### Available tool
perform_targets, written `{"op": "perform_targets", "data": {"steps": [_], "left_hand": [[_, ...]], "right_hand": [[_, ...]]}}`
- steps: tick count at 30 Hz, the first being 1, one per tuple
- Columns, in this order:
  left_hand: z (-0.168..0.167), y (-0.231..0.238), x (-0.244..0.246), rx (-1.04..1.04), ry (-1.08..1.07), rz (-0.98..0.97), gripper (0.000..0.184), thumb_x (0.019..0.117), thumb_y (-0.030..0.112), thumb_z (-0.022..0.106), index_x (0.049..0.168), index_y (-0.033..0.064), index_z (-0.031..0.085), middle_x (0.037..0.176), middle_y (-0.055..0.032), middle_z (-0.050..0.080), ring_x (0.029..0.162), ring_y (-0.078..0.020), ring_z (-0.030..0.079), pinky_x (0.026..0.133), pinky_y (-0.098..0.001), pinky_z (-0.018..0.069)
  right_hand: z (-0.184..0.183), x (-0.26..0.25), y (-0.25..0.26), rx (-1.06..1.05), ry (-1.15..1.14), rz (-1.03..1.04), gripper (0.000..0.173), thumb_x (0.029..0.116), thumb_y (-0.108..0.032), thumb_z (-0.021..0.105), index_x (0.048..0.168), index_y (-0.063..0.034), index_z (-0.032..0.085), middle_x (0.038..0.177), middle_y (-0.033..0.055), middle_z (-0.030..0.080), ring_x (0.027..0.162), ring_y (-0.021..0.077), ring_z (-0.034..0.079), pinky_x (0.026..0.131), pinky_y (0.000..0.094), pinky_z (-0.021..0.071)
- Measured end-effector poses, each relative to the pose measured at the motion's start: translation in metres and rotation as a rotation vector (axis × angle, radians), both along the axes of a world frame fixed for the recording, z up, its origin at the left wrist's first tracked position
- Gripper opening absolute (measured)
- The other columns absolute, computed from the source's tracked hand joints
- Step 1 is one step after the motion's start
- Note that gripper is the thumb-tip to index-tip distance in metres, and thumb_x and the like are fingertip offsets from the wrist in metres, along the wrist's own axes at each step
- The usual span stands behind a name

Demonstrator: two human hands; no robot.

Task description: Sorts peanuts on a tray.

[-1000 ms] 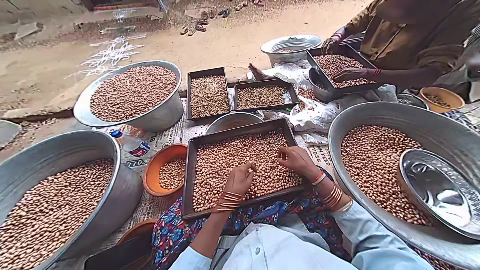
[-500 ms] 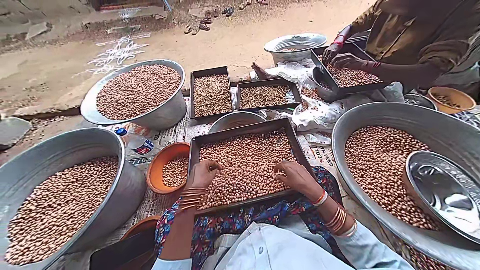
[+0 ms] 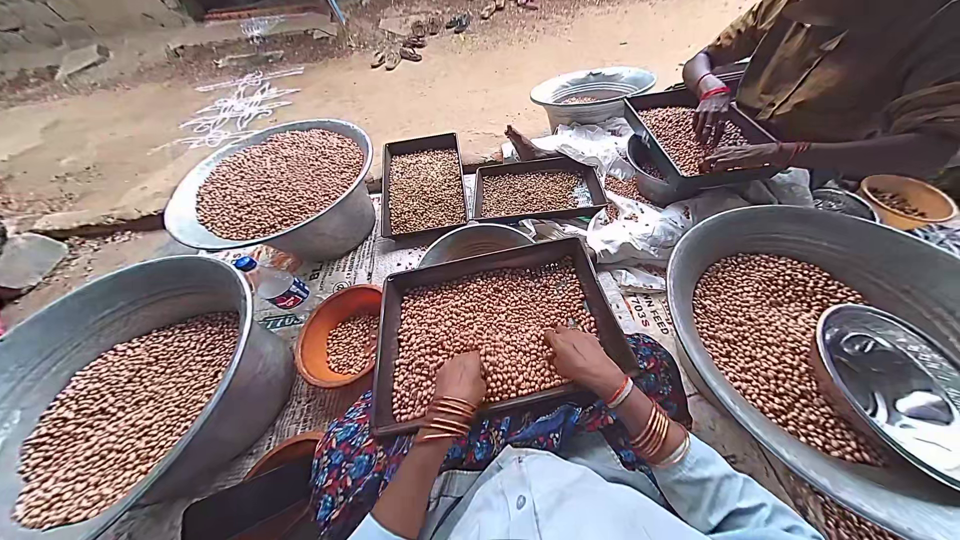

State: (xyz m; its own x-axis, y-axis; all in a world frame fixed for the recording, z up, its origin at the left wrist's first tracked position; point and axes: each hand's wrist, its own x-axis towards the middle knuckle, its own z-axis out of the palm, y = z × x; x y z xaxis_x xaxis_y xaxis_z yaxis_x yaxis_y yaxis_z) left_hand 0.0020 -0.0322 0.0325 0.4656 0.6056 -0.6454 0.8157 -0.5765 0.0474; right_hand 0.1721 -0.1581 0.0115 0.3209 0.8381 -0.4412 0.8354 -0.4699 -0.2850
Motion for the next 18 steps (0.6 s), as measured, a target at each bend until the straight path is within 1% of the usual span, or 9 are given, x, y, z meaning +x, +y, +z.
{"op": "perform_targets", "data": {"steps": [4, 6, 7, 8, 10, 12, 14, 16, 18], "left_hand": [[-0.006, -0.017, 0.028, -0.119, -0.199, -0.059, 0.065, 0.0903, 0.002, 0.063, 0.152, 0.0005, 0.043, 0.139, -0.0243, 0.060, 0.131, -0.0394, 0.058, 0.108, -0.0559, 0.0458], [-0.005, -0.020, 0.036, -0.220, -0.374, -0.106, 0.067, 0.0943, 0.003, 0.060, 0.157, 0.0018, 0.037, 0.147, -0.0232, 0.055, 0.138, -0.0367, 0.053, 0.115, -0.0536, 0.0401], [-0.005, -0.019, 0.039, -0.276, -0.472, -0.137, 0.063, 0.0970, 0.005, 0.060, 0.156, 0.0037, 0.039, 0.150, -0.0211, 0.053, 0.139, -0.0342, 0.052, 0.117, -0.0513, 0.0392], [-0.004, -0.015, 0.043, -0.322, -0.562, -0.155, 0.057, 0.0983, 0.008, 0.062, 0.153, 0.0064, 0.045, 0.149, -0.0187, 0.055, 0.136, -0.0319, 0.056, 0.115, -0.0503, 0.0420], [0.007, -0.004, 0.054, -0.320, -0.666, -0.164, 0.044, 0.0997, 0.012, 0.062, 0.143, 0.0089, 0.056, 0.138, -0.0148, 0.063, 0.115, -0.0275, 0.068, 0.101, -0.0474, 0.0539], [0.021, 0.015, 0.068, -0.145, -0.715, -0.151, 0.034, 0.1002, 0.012, 0.061, 0.133, 0.0078, 0.065, 0.127, -0.0135, 0.069, 0.107, -0.0267, 0.070, 0.097, -0.0453, 0.0548], [0.021, 0.037, 0.084, 0.077, -0.748, -0.106, 0.024, 0.1006, 0.014, 0.062, 0.121, 0.0084, 0.073, 0.115, -0.0137, 0.072, 0.102, -0.0290, 0.070, 0.095, -0.0479, 0.0543], [0.011, 0.061, 0.100, 0.181, -0.739, -0.082, 0.019, 0.1004, 0.014, 0.063, 0.115, 0.0093, 0.076, 0.112, -0.0155, 0.071, 0.105, -0.0327, 0.069, 0.095, -0.0525, 0.0537], [0.000, 0.076, 0.114, 0.194, -0.656, -0.093, 0.020, 0.1014, 0.017, 0.063, 0.116, 0.0117, 0.076, 0.119, -0.0148, 0.070, 0.115, -0.0333, 0.066, 0.100, -0.0535, 0.0520]], "right_hand": [[0.000, 0.005, 0.004, 0.013, 0.121, 0.064, 0.045, 0.0924, -0.009, 0.066, 0.137, -0.0014, 0.060, 0.131, 0.0241, 0.064, 0.125, 0.0424, 0.060, 0.100, 0.0638, 0.0461], [0.014, 0.021, 0.006, -0.011, 0.137, 0.080, 0.040, 0.0906, -0.007, 0.070, 0.129, 0.0003, 0.063, 0.122, 0.0259, 0.067, 0.118, 0.0453, 0.062, 0.095, 0.0663, 0.0466], [0.021, 0.030, 0.006, -0.005, 0.116, 0.068, 0.039, 0.0894, -0.007, 0.070, 0.128, -0.0015, 0.065, 0.120, 0.0249, 0.068, 0.116, 0.0455, 0.063, 0.094, 0.0669, 0.0475], [0.029, 0.039, 0.006, 0.022, 0.091, 0.043, 0.037, 0.0894, -0.006, 0.070, 0.126, -0.0035, 0.067, 0.118, 0.0235, 0.070, 0.114, 0.0452, 0.064, 0.093, 0.0672, 0.0480], [0.041, 0.056, 0.011, 0.115, 0.020, -0.036, 0.028, 0.0917, -0.006, 0.066, 0.119, -0.0059, 0.072, 0.112, 0.0210, 0.072, 0.109, 0.0428, 0.067, 0.090, 0.0649, 0.0491], [0.042, 0.071, 0.027, 0.241, -0.067, -0.120, 0.017, 0.0951, -0.010, 0.064, 0.107, -0.0080, 0.076, 0.102, 0.0177, 0.074, 0.101, 0.0399, 0.069, 0.083, 0.0617, 0.0510], [0.028, 0.087, 0.047, 0.344, -0.146, -0.123, 0.012, 0.0953, -0.012, 0.067, 0.099, -0.0091, 0.078, 0.097, 0.0167, 0.074, 0.096, 0.0394, 0.070, 0.078, 0.0616, 0.0529], [0.010, 0.099, 0.063, 0.355, -0.216, -0.068, 0.012, 0.0954, -0.016, 0.068, 0.096, -0.0080, 0.078, 0.095, 0.0165, 0.074, 0.094, 0.0388, 0.071, 0.076, 0.0603, 0.0528], [0.000, 0.105, 0.072, 0.305, -0.232, -0.034, 0.016, 0.0969, -0.017, 0.066, 0.098, -0.0060, 0.077, 0.098, 0.0174, 0.074, 0.096, 0.0386, 0.071, 0.079, 0.0599, 0.0523]]}}
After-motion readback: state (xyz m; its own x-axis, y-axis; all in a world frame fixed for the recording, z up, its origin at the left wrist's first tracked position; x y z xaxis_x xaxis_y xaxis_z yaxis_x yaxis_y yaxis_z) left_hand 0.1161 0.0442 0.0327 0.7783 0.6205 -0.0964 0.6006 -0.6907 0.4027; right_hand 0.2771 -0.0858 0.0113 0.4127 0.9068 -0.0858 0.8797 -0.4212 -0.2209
